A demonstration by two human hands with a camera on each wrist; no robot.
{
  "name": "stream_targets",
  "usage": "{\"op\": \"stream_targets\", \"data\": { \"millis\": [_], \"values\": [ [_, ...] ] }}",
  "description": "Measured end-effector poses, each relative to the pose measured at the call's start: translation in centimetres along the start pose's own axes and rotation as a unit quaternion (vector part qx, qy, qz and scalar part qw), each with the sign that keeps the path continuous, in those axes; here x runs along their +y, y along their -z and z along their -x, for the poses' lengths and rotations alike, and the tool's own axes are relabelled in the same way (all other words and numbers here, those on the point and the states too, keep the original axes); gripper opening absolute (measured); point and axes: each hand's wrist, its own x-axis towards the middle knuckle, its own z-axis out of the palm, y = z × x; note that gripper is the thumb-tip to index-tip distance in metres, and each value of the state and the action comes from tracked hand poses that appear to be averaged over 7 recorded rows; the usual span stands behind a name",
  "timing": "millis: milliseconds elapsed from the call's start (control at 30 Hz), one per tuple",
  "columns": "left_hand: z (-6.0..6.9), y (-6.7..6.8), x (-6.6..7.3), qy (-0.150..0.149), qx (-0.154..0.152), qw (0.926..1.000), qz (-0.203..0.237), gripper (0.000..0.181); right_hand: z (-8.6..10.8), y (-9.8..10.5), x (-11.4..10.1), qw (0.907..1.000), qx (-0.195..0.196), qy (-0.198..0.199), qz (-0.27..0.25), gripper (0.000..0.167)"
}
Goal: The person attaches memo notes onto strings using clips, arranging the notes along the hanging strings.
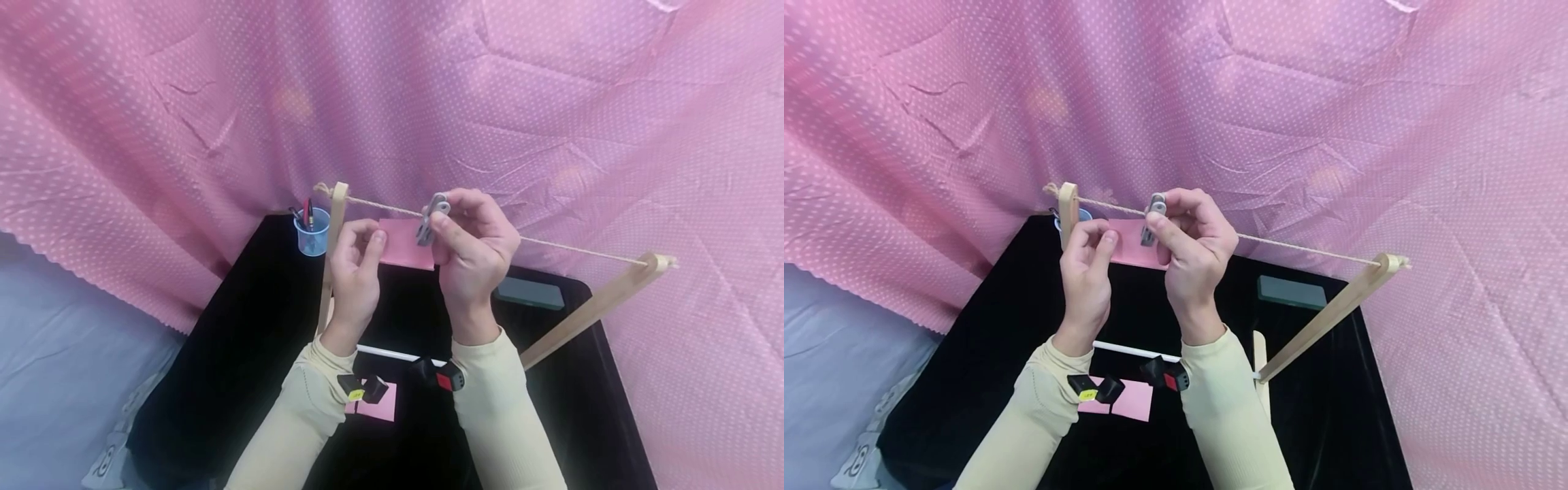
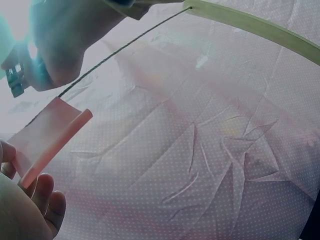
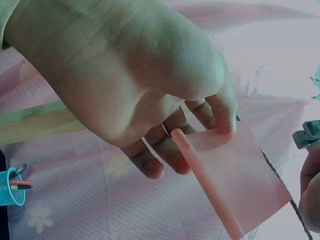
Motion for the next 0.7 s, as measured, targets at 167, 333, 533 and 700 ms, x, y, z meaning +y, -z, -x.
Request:
{"op": "stream_targets", "data": {
  "millis": [167,333,533,700],
  "values": [
    [0.3,-0.5,-1.0,-0.01,0.011,0.9999,0.006,0.019,0.0,0.6,0.4,1.0,0.001,0.005,0.003,0.035],
    [0.4,-0.7,-1.1,-0.011,0.009,0.9999,-0.002,0.018,-0.2,0.8,0.6,0.9996,0.013,0.014,0.019,0.034],
    [0.5,-1.0,-1.1,-0.009,0.002,0.9999,-0.006,0.018,-0.3,0.9,0.3,0.999,0.032,0.022,0.024,0.033],
    [0.5,-1.3,-1.2,-0.007,0.0,1.0,-0.006,0.017,-0.5,1.0,0.0,0.9988,0.04,0.02,0.02,0.031]
  ]
}}
